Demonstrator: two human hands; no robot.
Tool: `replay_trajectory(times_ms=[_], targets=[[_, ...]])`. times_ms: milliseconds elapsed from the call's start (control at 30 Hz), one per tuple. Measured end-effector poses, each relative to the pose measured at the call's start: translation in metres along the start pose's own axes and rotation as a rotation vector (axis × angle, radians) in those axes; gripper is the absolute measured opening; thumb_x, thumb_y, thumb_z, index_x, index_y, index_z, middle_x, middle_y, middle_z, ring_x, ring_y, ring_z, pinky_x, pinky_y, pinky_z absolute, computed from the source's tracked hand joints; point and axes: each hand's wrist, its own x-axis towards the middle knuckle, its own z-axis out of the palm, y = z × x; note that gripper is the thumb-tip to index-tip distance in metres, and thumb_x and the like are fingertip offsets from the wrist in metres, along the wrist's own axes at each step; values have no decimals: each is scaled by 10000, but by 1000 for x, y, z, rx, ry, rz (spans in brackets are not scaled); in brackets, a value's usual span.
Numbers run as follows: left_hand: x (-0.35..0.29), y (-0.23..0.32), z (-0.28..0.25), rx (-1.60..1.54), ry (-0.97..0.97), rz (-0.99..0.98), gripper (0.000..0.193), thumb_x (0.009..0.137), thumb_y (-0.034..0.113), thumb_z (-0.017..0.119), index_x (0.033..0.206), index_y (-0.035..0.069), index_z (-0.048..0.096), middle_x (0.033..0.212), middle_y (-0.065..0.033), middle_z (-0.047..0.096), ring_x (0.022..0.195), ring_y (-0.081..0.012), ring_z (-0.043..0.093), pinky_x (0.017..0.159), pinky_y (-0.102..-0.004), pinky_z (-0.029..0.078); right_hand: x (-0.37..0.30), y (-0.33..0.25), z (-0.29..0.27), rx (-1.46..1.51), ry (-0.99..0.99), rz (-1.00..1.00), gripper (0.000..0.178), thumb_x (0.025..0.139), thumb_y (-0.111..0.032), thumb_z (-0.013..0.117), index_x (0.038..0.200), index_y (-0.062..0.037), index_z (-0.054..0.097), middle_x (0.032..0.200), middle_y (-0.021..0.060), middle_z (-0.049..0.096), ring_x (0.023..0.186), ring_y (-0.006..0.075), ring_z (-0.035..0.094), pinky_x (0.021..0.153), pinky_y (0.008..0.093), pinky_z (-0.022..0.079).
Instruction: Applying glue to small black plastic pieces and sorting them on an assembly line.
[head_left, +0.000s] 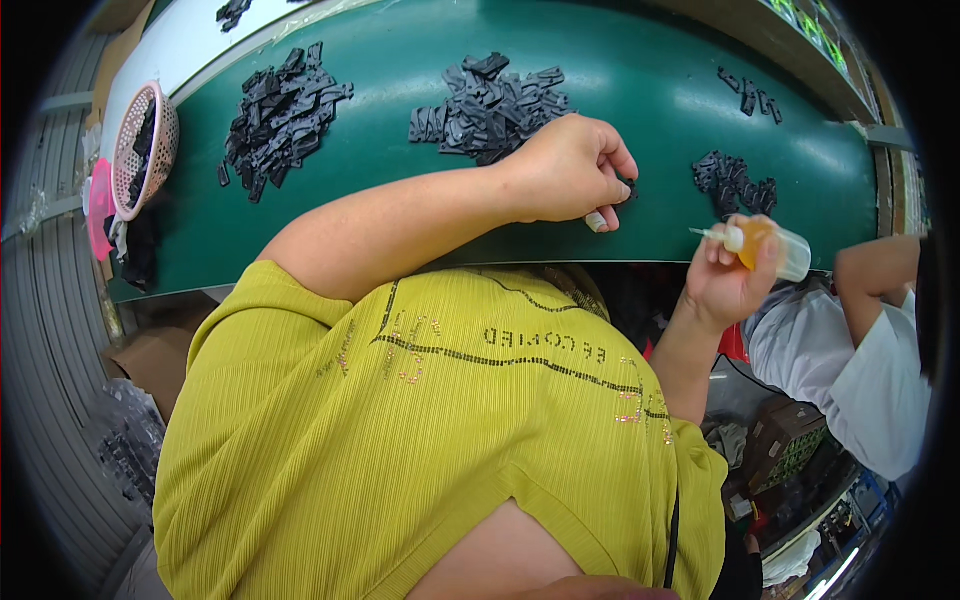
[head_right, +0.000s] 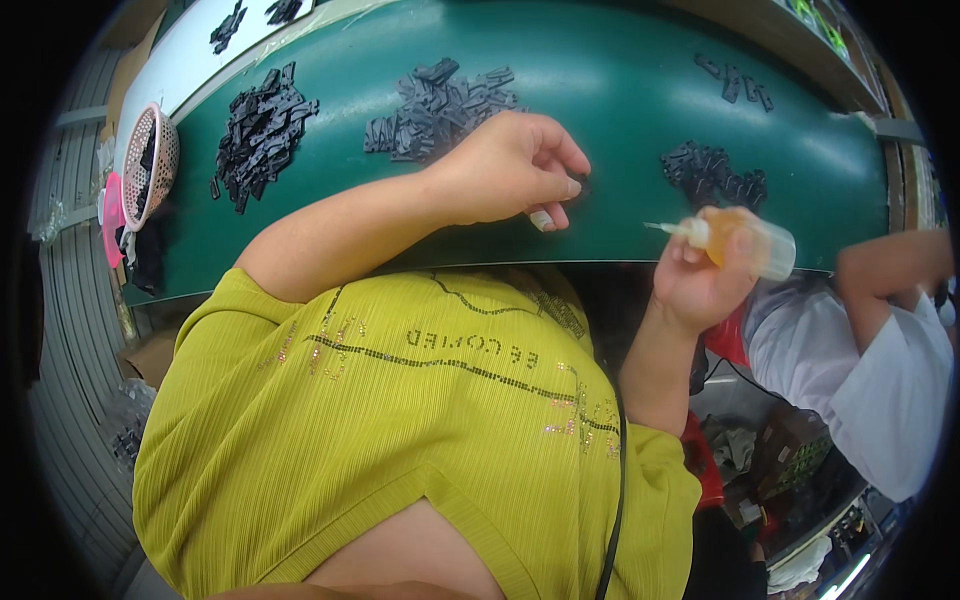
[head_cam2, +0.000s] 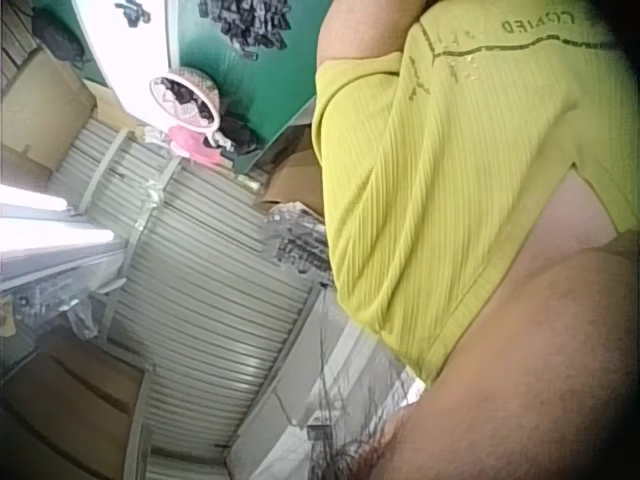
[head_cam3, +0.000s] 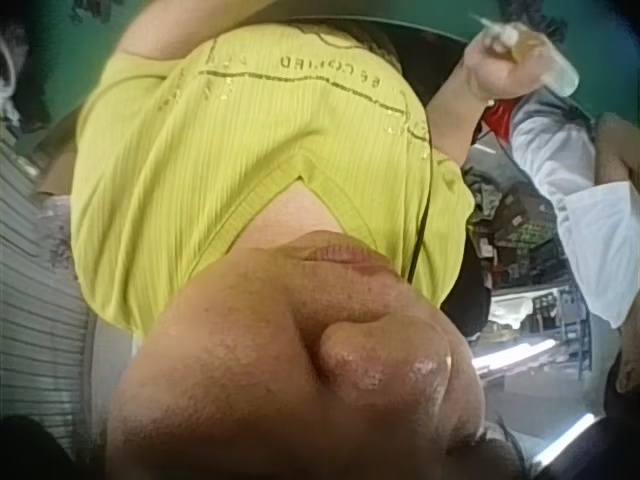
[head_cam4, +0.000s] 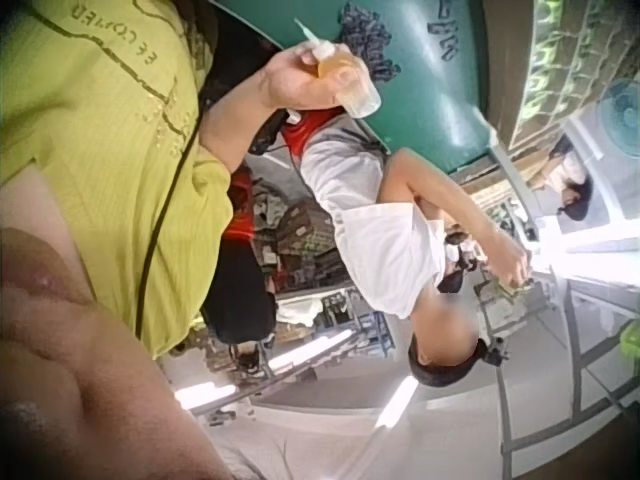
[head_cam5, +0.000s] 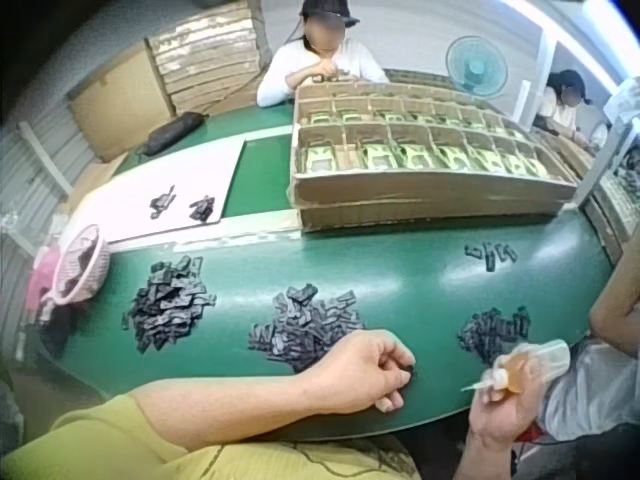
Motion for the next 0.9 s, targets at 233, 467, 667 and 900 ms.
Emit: replay_trajectory(times_ms=[233, 467, 667, 900], targets=[[47, 9, 38, 363, 167, 445, 310, 813, 97, 603, 1092, -38, 602, 892, -153, 664, 762, -239, 670, 714, -336, 533, -9, -14, 0, 32, -13, -35, 277, 870, -216, 565, 1024, 11, 521, 781, 98, 533, 526, 107, 415, 467, 250, 371], [19, 26, 9, 884, 353, 386, 220, 769, 227, 648, 918, 66, 647, 972, -142, 624, 943, -327, 592, 815, -426, 480, -10, -10, -7, 15, -55, -30, 285, 876, -230, 548, 1028, 9, 517, 779, 118, 541, 533, 115, 445, 449, 239, 390], [14, 36, -66, 1114, 523, -77, 274, 717, 295, 677, 867, 66, 672, 879, -124, 664, 852, -299, 628, 761, -393, 504, -9, 5, 4, 6, -45, 11, 290, 864, -205, 568, 1049, 13, 525, 814, 131, 565, 536, 126, 462, 448, 246, 403], [11, 32, -72, 917, 557, 57, 248, 698, 259, 716, 820, 50, 662, 817, -103, 659, 774, -263, 631, 699, -374, 503, -11, 11, 18, -10, -106, 22, 312, 893, -247, 557, 1061, 15, 531, 882, 148, 590, 572, 125, 482, 477, 243, 409]])
